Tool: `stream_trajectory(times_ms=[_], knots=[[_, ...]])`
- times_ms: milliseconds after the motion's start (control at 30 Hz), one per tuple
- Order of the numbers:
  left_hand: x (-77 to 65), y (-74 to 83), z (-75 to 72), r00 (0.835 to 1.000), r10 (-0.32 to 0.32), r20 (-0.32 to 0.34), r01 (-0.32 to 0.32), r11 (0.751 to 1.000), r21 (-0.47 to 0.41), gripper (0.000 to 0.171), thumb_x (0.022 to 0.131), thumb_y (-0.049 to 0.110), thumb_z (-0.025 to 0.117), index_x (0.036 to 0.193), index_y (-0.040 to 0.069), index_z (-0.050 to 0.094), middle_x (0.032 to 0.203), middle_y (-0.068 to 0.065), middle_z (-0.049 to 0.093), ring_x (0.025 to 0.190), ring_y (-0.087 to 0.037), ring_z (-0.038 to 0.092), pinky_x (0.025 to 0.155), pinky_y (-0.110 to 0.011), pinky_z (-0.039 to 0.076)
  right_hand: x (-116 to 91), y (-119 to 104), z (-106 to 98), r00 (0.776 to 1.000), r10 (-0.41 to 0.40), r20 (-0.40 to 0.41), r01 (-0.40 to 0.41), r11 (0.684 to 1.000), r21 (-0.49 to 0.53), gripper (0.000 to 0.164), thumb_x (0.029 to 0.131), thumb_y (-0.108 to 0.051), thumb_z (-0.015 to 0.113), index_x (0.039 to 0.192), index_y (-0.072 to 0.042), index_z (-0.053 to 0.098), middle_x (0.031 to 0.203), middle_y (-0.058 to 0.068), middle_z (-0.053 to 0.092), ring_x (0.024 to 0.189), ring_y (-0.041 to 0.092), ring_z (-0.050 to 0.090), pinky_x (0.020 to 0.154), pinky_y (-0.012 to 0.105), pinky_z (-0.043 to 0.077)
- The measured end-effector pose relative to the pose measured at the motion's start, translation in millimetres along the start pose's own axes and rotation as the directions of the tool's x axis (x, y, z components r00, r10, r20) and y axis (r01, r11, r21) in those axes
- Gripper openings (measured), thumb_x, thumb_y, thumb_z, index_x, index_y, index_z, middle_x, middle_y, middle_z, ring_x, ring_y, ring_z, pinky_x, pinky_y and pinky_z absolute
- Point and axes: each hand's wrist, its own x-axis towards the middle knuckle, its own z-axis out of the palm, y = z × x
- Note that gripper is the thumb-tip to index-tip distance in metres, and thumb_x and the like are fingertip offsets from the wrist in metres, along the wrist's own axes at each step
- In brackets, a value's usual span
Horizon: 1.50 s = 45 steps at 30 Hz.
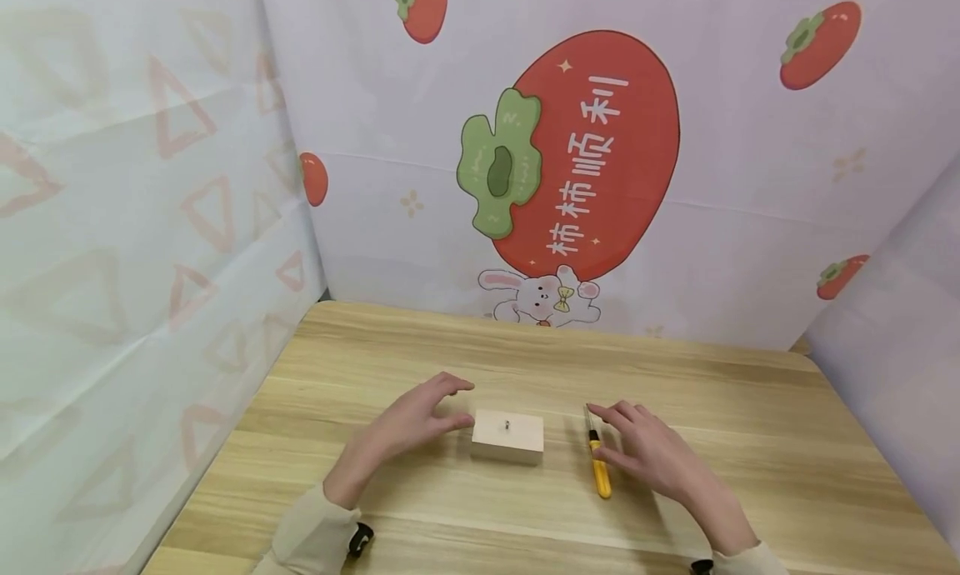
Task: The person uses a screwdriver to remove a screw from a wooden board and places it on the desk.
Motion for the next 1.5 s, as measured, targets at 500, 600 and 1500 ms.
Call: stream_trajectory(times_ms=[500, 600, 1500], knots=[[7.5, 9.3, 17.0, 0.992, 0.031, 0.121, -0.031, 1.0, 0.003, 0.063, 0.081, 0.029, 0.083, 0.135, 0.007, 0.059, 0.128, -0.004, 0.063, 0.115, -0.02, 0.062, 0.1, -0.038, 0.05, -12.5, 3.9, -0.2, 0.996, -0.056, 0.064, 0.052, 0.997, 0.06, 0.053, 0.091, -0.038, 0.071, 0.136, -0.013, 0.06, 0.11, -0.006, 0.06, 0.087, 0.008, 0.049, 0.072, 0.027, 0.048], [8.8, 10.7, 17.3, 0.992, 0.016, 0.129, -0.019, 1.0, 0.017, 0.06, 0.081, 0.03, 0.083, 0.132, 0.005, 0.061, 0.125, -0.005, 0.066, 0.113, -0.02, 0.062, 0.101, -0.039, 0.05, -14.5, 4.4, 0.3, 0.995, -0.076, 0.058, 0.072, 0.995, 0.069, 0.053, 0.091, -0.038, 0.071, 0.136, -0.012, 0.059, 0.109, -0.006, 0.06, 0.087, 0.008, 0.05, 0.072, 0.026, 0.048], [8.4, 27.4, 18.8, 0.989, -0.084, 0.123, 0.071, 0.991, 0.113, 0.056, 0.081, 0.026, 0.083, 0.13, 0.006, 0.064, 0.119, -0.008, 0.066, 0.11, -0.023, 0.064, 0.097, -0.04, 0.052, -18.1, -1.9, 5.0, 0.977, -0.093, 0.193, 0.086, 0.995, 0.044, 0.042, 0.083, -0.037, 0.079, 0.122, -0.027, 0.07, 0.109, -0.012, 0.057, 0.094, 0.006, 0.047, 0.078, 0.028, 0.047]])
